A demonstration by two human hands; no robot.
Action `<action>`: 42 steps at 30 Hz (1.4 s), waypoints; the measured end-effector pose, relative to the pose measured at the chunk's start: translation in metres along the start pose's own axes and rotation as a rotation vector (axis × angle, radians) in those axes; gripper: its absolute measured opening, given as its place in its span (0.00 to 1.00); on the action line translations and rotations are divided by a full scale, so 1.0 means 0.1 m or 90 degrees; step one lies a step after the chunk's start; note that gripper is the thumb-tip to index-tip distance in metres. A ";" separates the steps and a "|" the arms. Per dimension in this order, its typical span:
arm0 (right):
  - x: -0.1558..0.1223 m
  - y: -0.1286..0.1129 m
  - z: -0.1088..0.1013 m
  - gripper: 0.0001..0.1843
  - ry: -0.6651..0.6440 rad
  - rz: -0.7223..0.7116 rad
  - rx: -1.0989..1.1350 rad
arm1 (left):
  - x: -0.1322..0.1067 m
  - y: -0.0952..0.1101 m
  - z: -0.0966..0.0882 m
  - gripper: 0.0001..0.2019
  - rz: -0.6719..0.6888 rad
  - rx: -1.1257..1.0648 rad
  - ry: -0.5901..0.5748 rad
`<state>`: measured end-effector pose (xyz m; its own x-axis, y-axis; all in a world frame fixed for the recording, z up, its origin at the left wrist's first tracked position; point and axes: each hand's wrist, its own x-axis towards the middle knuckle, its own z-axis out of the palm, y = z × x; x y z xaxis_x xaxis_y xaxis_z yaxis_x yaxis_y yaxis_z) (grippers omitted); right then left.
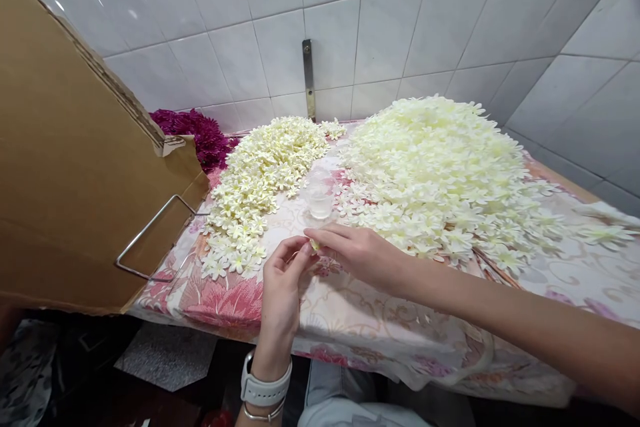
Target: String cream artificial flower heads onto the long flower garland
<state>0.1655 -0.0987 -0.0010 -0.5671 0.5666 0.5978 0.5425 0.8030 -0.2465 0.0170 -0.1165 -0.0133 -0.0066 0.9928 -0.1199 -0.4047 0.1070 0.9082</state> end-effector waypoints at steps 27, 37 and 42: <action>-0.26 -0.32 -0.18 0.04 0.158 0.330 0.113 | -0.23 -0.12 0.19 0.06 0.042 0.132 0.041; -0.46 -0.47 -0.15 0.08 0.228 0.655 0.509 | -0.30 -0.10 0.29 0.05 0.018 0.170 0.026; -0.51 -0.48 -0.10 0.09 0.239 0.696 0.618 | -0.28 -0.12 0.25 0.05 0.015 0.203 -0.002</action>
<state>0.1743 -0.1678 -0.0118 0.1009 0.9907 -0.0909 -0.1132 -0.0793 -0.9904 0.0447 -0.1442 -0.0112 -0.0090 0.9953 -0.0967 -0.0981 0.0953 0.9906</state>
